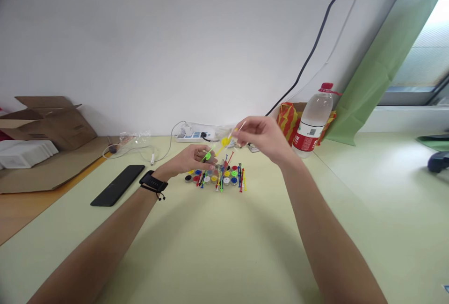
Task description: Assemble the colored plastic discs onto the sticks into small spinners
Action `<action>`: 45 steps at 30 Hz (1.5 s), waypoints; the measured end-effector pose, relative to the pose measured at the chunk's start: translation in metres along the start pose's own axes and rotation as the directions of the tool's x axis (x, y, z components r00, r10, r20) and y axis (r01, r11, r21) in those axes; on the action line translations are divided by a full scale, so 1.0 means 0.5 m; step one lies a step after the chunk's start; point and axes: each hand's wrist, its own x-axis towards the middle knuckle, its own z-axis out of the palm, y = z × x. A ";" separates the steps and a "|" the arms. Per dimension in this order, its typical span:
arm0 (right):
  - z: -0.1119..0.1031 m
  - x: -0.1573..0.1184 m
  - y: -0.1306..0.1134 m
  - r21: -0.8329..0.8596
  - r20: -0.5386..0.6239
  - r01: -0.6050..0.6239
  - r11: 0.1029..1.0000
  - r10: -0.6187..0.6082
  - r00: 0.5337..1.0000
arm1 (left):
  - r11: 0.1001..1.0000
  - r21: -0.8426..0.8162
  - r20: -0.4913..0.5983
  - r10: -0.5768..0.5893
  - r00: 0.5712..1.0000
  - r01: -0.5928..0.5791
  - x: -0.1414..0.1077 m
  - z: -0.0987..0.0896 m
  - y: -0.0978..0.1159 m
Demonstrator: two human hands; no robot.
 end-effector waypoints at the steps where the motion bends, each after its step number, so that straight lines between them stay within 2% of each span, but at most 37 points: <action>1: -0.006 -0.001 -0.005 -0.003 -0.136 0.049 0.999 -0.049 0.989 | 1.000 0.006 0.001 0.004 1.000 -0.004 0.000 0.002 0.000; 2: -0.010 -0.002 -0.008 -0.019 -0.231 0.086 0.996 -0.088 0.969 | 1.000 0.010 0.001 0.007 1.000 -0.007 0.000 0.004 0.000; 4: -0.010 -0.003 -0.009 -0.074 -0.300 0.116 0.991 -0.133 0.945 | 1.000 0.005 0.003 0.008 1.000 -0.008 0.000 0.008 0.000; 12: 0.038 0.006 0.014 -0.282 -0.234 0.074 0.957 -0.144 0.962 | 0.993 -0.116 0.026 0.003 1.000 0.000 0.006 0.023 -0.004; 18: 0.066 0.012 0.028 -0.207 -0.157 -0.029 0.978 -0.004 0.988 | 0.985 -0.175 0.004 0.008 1.000 -0.007 0.009 0.033 -0.002; 22: 0.079 0.013 0.028 -0.137 -0.135 -0.127 0.982 0.109 0.985 | 0.981 -0.193 -0.008 0.029 1.000 -0.030 0.010 0.036 -0.002; 25: 0.079 0.010 0.020 -0.169 -0.090 -0.199 0.965 0.186 0.978 | 0.981 -0.189 -0.023 0.041 0.999 -0.044 0.010 0.036 -0.004; 27: 0.073 0.008 0.013 -0.211 -0.086 -0.206 0.955 0.192 0.978 | 0.981 -0.185 -0.035 0.048 0.998 -0.053 0.011 0.036 -0.005; 31: 0.047 0.003 0.009 -0.312 -0.084 -0.147 0.939 0.127 0.988 | 0.982 -0.170 -0.102 0.070 0.992 -0.087 0.013 0.038 -0.007; 34: 0.027 0.003 0.018 -0.422 0.043 0.005 0.907 0.014 0.999 | 0.976 -0.193 -0.126 0.077 0.989 -0.101 0.014 0.040 -0.005; 37: 0.021 0.004 0.025 -0.469 0.133 0.122 0.875 -0.066 0.989 | 0.970 -0.235 -0.048 0.044 0.998 -0.054 0.011 0.041 0.003; 42: 0.035 -0.003 0.007 -0.425 0.124 0.203 0.882 -0.166 0.978 | 0.967 -0.253 0.140 0.004 0.990 0.032 -0.004 0.037 0.033; 45: 0.050 -0.017 -0.016 -0.387 0.245 0.241 0.890 -0.152 0.957 | 0.978 -0.205 0.219 0.010 0.976 0.035 -0.021 0.036 0.047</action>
